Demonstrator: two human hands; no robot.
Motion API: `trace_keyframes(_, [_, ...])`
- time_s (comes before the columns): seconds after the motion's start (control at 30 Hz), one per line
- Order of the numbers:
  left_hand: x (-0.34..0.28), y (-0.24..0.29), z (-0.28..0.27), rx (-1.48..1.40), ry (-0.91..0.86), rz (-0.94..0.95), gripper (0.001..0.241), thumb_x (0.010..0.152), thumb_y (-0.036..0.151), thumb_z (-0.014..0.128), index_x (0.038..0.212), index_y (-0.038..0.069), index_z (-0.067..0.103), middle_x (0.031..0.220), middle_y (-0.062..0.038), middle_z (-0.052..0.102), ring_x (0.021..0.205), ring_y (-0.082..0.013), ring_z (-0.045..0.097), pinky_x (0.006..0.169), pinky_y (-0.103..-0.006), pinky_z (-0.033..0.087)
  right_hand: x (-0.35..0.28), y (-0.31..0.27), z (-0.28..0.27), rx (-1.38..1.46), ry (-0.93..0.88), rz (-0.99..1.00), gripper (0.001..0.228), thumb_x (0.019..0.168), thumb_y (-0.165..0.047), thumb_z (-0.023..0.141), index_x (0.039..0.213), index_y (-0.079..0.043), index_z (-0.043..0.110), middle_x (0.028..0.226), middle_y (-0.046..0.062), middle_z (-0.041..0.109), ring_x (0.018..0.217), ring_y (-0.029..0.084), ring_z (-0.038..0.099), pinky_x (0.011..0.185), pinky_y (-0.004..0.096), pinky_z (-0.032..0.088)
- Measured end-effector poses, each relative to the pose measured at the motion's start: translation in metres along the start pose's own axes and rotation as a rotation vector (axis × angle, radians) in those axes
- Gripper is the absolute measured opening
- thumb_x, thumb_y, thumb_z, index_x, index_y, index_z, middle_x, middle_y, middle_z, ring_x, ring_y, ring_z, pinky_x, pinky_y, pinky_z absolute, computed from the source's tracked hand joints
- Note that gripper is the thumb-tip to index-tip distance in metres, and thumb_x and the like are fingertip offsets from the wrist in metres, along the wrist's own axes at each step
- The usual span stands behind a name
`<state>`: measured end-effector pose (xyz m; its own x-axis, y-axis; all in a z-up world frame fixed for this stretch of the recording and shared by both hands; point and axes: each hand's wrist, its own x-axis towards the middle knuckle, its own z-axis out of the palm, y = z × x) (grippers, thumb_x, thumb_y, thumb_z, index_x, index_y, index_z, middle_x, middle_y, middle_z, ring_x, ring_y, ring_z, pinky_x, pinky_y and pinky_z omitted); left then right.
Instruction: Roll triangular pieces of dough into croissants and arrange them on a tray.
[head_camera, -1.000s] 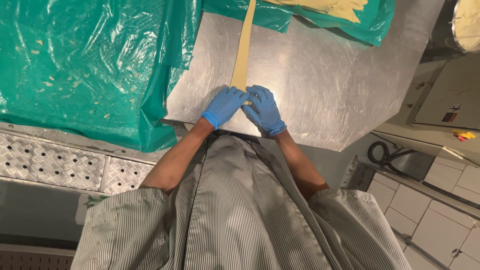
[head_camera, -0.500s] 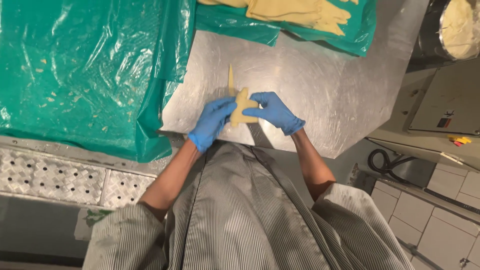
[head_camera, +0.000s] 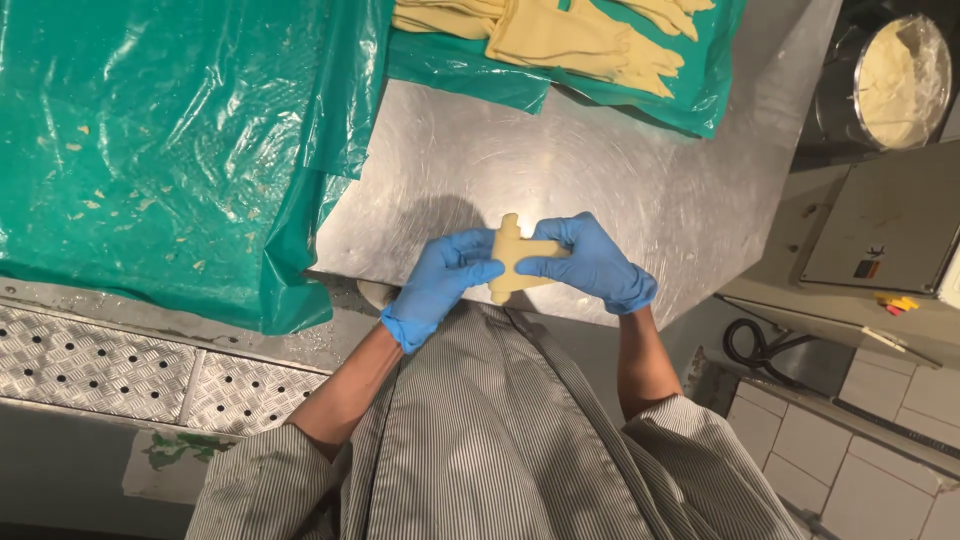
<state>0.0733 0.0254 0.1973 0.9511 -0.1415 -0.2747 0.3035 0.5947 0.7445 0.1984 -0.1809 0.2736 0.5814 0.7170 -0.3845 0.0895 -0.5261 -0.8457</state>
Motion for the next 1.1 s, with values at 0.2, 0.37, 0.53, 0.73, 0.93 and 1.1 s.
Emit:
trace_keyframes(0.2, [-0.006,0.004,0.012,-0.048,-0.128,-0.029,0.047,0.092,0.006,0.072,0.136,-0.003,0.059,0.125,-0.009,0.071,0.115,-0.0139,0.066,0.102,-0.0285,0.053,-0.006,-0.009,-0.005,0.053,-0.047,-0.09,0.019,0.084,-0.018,0.081,0.089,-0.004,0.07,0.073,-0.004,0.064,0.07,0.0,0.053,0.061,0.023,0.048])
trace_keyframes(0.37, [-0.014,0.012,0.018,-0.216,-0.119,-0.072,0.048,0.094,0.004,0.071,0.139,-0.005,0.058,0.127,-0.013,0.069,0.116,-0.0186,0.066,0.103,-0.0322,0.054,-0.014,-0.018,-0.015,-0.003,-0.07,-0.009,0.021,0.082,-0.019,0.084,0.082,-0.003,0.071,0.067,-0.001,0.064,0.063,0.003,0.057,0.057,0.024,0.048])
trace_keyframes(0.53, [-0.019,0.027,0.03,-0.2,-0.141,-0.08,0.053,0.092,0.004,0.07,0.142,-0.002,0.053,0.132,-0.012,0.067,0.12,-0.018,0.065,0.104,-0.0323,0.053,-0.012,-0.027,-0.009,0.055,-0.061,-0.121,0.022,0.081,-0.018,0.085,0.088,-0.003,0.071,0.073,-0.001,0.066,0.07,0.002,0.058,0.061,0.024,0.049])
trace_keyframes(0.73, [-0.021,0.027,0.024,-0.266,-0.138,-0.065,0.054,0.093,0.003,0.07,0.144,-0.004,0.053,0.133,-0.015,0.066,0.121,-0.02,0.064,0.106,-0.0334,0.052,-0.014,-0.022,-0.014,-0.037,-0.069,-0.043,0.02,0.082,-0.019,0.085,0.085,-0.003,0.072,0.066,0.001,0.064,0.063,0.003,0.056,0.057,0.025,0.046])
trace_keyframes(0.93, [-0.019,0.022,0.021,-0.26,-0.12,-0.072,0.049,0.093,0.0,0.069,0.139,-0.004,0.055,0.13,-0.014,0.067,0.12,-0.0202,0.064,0.105,-0.033,0.052,-0.014,-0.033,-0.013,0.043,-0.086,-0.088,0.02,0.084,-0.019,0.082,0.091,-0.003,0.072,0.073,-0.001,0.066,0.07,0.001,0.057,0.061,0.023,0.048])
trace_keyframes(1.1, [-0.019,0.024,0.024,-0.354,-0.144,-0.064,0.048,0.095,0.001,0.069,0.14,-0.007,0.055,0.13,-0.016,0.066,0.12,-0.0216,0.065,0.106,-0.0348,0.053,-0.016,-0.037,-0.014,-0.019,-0.042,-0.037,0.022,0.083,-0.02,0.086,0.085,-0.002,0.074,0.068,0.001,0.065,0.066,0.003,0.054,0.059,0.025,0.046])
